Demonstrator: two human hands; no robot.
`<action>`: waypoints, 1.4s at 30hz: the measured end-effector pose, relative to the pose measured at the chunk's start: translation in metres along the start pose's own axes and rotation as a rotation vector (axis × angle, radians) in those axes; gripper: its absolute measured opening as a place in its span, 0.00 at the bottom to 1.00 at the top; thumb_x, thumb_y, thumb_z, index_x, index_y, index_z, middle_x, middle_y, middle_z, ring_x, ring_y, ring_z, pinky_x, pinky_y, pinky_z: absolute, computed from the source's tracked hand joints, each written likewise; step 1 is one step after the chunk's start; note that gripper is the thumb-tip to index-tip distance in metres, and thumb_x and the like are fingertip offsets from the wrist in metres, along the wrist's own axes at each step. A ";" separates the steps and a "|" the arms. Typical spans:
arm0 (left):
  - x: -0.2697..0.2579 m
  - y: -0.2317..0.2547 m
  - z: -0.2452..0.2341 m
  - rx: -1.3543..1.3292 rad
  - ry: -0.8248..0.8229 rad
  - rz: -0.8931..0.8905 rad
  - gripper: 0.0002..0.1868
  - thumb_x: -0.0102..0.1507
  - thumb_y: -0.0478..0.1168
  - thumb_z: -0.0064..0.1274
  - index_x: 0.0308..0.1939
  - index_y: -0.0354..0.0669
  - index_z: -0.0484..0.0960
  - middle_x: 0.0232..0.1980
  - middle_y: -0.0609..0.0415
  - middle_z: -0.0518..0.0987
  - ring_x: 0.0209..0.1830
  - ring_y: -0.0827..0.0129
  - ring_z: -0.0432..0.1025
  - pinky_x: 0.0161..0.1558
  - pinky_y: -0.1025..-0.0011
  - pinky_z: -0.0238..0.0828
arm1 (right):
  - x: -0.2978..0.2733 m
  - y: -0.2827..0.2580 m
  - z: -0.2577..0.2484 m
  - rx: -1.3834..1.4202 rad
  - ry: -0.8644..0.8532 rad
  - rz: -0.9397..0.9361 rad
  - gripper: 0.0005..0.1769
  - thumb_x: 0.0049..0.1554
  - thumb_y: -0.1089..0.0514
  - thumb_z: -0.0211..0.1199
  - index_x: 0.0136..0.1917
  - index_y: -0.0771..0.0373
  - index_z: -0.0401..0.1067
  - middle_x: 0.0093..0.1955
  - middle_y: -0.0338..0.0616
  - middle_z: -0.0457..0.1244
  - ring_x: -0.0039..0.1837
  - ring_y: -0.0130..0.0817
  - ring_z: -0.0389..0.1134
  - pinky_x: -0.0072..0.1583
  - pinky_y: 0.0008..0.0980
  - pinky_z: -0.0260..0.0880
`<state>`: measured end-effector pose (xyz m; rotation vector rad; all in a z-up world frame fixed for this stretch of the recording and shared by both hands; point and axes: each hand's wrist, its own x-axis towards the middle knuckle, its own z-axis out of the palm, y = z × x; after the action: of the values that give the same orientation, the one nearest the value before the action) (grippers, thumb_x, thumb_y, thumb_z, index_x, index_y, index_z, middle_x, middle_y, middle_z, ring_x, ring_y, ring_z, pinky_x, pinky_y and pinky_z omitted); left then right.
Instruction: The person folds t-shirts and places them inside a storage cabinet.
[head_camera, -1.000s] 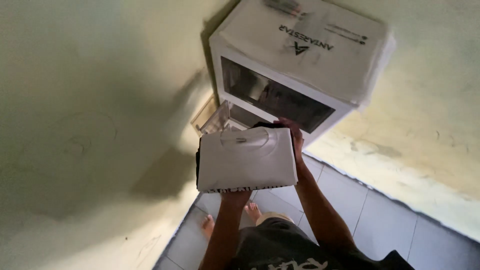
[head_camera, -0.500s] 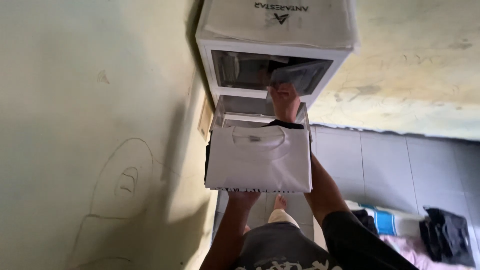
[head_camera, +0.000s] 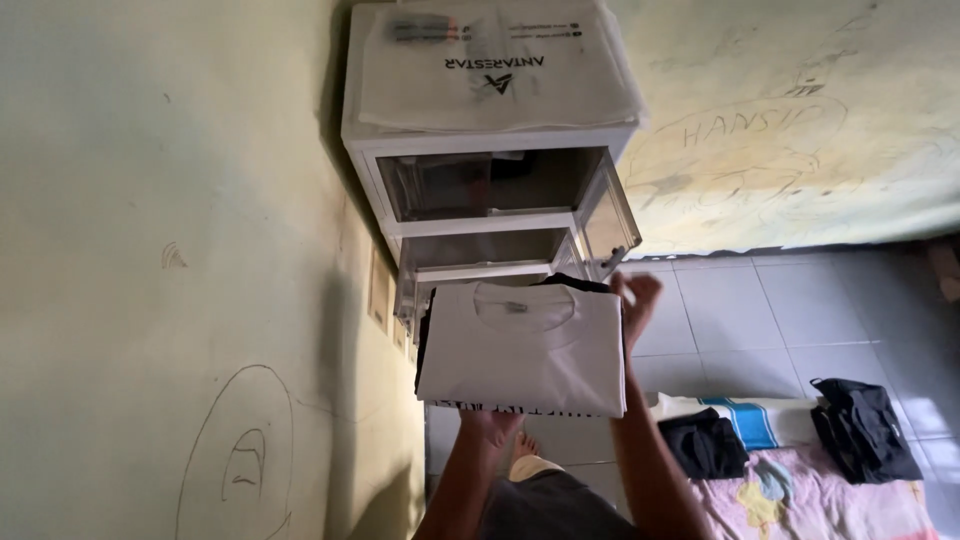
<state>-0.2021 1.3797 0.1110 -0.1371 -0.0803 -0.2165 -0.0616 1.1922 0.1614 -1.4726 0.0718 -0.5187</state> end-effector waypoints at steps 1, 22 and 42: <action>0.003 -0.001 0.017 0.005 0.095 -0.002 0.26 0.69 0.59 0.45 0.60 0.45 0.79 0.57 0.52 0.81 0.56 0.58 0.77 0.52 0.61 0.77 | 0.003 0.007 0.003 0.010 -0.034 -0.007 0.17 0.62 0.60 0.63 0.60 0.63 0.61 0.57 0.43 0.59 0.57 0.33 0.67 0.55 0.34 0.76; 0.001 0.041 -0.003 0.131 -0.200 0.177 0.33 0.73 0.65 0.38 0.69 0.44 0.73 0.61 0.52 0.80 0.57 0.61 0.77 0.59 0.61 0.73 | 0.026 0.101 0.179 0.065 -0.578 0.137 0.32 0.63 0.52 0.62 0.74 0.69 0.56 0.69 0.55 0.59 0.69 0.44 0.65 0.66 0.39 0.70; 0.021 0.047 0.017 0.129 -0.039 0.182 0.27 0.71 0.59 0.49 0.63 0.42 0.78 0.60 0.49 0.81 0.59 0.59 0.76 0.60 0.58 0.76 | -0.035 -0.002 0.053 0.701 -0.351 0.844 0.42 0.60 0.29 0.47 0.73 0.62 0.61 0.70 0.52 0.61 0.67 0.48 0.65 0.67 0.48 0.66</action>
<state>-0.1729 1.4230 0.1238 -0.0196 -0.1194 -0.0272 -0.0746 1.2547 0.1606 -0.7143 0.1993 0.3847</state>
